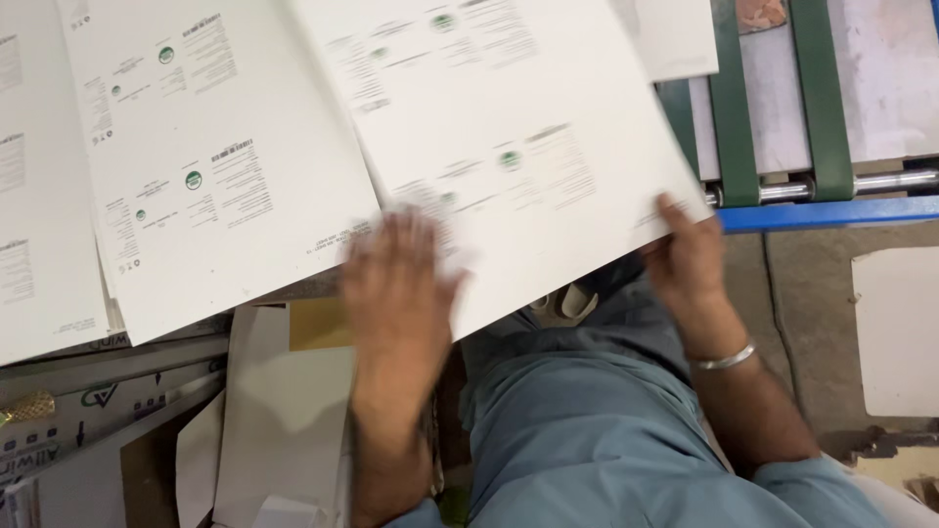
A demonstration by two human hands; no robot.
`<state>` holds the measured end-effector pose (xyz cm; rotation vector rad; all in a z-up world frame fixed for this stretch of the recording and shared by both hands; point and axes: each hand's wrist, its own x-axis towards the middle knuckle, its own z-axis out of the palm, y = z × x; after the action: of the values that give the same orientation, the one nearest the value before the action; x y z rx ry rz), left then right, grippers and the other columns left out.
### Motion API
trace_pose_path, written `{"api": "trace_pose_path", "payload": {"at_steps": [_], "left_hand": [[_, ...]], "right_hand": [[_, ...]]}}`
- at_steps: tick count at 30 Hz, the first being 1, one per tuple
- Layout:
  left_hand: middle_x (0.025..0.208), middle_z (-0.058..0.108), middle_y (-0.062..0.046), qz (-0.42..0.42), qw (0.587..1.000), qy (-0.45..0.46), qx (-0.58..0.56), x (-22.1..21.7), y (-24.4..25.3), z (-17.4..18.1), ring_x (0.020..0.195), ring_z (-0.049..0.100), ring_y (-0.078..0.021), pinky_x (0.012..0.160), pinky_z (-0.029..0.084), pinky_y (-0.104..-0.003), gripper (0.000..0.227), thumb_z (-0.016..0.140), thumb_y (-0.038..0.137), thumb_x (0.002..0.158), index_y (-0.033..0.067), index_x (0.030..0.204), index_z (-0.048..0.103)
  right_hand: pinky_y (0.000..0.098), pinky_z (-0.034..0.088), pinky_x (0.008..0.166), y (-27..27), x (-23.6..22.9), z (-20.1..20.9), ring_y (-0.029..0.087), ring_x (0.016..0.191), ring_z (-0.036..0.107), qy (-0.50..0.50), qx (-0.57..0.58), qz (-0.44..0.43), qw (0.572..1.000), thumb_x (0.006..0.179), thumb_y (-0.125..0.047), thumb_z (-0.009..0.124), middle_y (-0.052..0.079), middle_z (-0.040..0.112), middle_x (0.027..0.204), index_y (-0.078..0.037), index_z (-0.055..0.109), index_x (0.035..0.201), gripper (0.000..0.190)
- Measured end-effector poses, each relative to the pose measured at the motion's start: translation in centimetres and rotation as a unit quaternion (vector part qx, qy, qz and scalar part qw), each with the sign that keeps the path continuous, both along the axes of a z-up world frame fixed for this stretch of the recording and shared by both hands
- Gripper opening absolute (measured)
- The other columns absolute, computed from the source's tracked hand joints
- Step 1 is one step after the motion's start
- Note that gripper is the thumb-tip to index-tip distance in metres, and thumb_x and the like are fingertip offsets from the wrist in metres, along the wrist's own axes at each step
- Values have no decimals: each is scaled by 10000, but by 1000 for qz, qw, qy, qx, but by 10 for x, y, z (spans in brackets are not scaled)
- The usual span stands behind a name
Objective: The person repeatedly picks up printed paper sheets from a stack on the left and feeds them one by one into a blue and green paper processing machine on the right. The hands handle the sheets directly without tools, maintaining a steady rhythm throughout the clip.
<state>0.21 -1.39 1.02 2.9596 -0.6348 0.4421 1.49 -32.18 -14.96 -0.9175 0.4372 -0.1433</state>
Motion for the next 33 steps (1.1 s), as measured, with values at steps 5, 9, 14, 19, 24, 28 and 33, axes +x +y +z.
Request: {"api": "trace_pose_path", "payload": {"at_steps": [5, 9, 14, 19, 24, 28, 33], "left_hand": [[1409, 655, -168, 83, 992, -79, 43, 23, 49, -3, 1370, 549, -318, 1175, 401, -497, 522, 754, 171, 910, -10, 1388, 651], [1354, 683, -89, 76, 992, -99, 6, 19, 59, -17, 1298, 617, -250, 1102, 505, -412, 458, 798, 65, 889, 50, 1329, 673], [1302, 698, -73, 85, 986, -143, -10, 16, 58, -27, 1250, 636, -233, 1072, 518, -407, 407, 834, 59, 897, 65, 1277, 689], [1287, 704, -91, 106, 978, -179, 3, 18, 53, -28, 1258, 647, -263, 1090, 517, -421, 399, 832, 130, 907, 44, 1273, 700], [1254, 722, -62, 102, 982, -157, -14, 12, 58, -25, 1205, 664, -241, 1021, 527, -409, 338, 847, 156, 922, 69, 1220, 710], [1226, 728, -58, 101, 983, -152, -28, 12, 59, -25, 1172, 672, -244, 993, 534, -412, 363, 867, 174, 886, 68, 1196, 712], [1219, 725, -66, 99, 984, -147, -30, 11, 61, -26, 1166, 672, -245, 990, 533, -413, 407, 890, 187, 853, 69, 1200, 714]], "right_hand": [[335, 657, 913, -58, 17, -40, 224, 1111, 716, -73, -14, -99, 992, 1058, 29, 602, 125, 667, 1274, 39, 534, 1433, 381], [372, 654, 827, -87, 10, -65, 240, 1071, 714, -35, -82, -152, 984, 1047, -1, 572, 111, 667, 1253, -37, 527, 1419, 377], [347, 628, 844, -96, -41, -94, 208, 1087, 685, 18, -128, -157, 979, 1066, -18, 563, 97, 639, 1266, -29, 522, 1426, 363], [340, 610, 875, -83, -106, -111, 204, 1070, 672, 13, -135, -141, 981, 1085, -24, 580, 127, 630, 1248, 37, 516, 1398, 326], [323, 609, 936, -71, -117, -107, 194, 1108, 676, 11, -156, -123, 980, 1078, -30, 597, 141, 637, 1267, 43, 521, 1410, 348], [329, 601, 951, -73, -92, -103, 208, 1126, 668, -4, -170, -109, 979, 1097, -29, 606, 148, 637, 1278, 73, 509, 1431, 362], [350, 634, 933, -76, -38, -90, 214, 1115, 696, 0, -135, -103, 985, 1035, -46, 591, 123, 651, 1260, 33, 498, 1420, 405]]}}
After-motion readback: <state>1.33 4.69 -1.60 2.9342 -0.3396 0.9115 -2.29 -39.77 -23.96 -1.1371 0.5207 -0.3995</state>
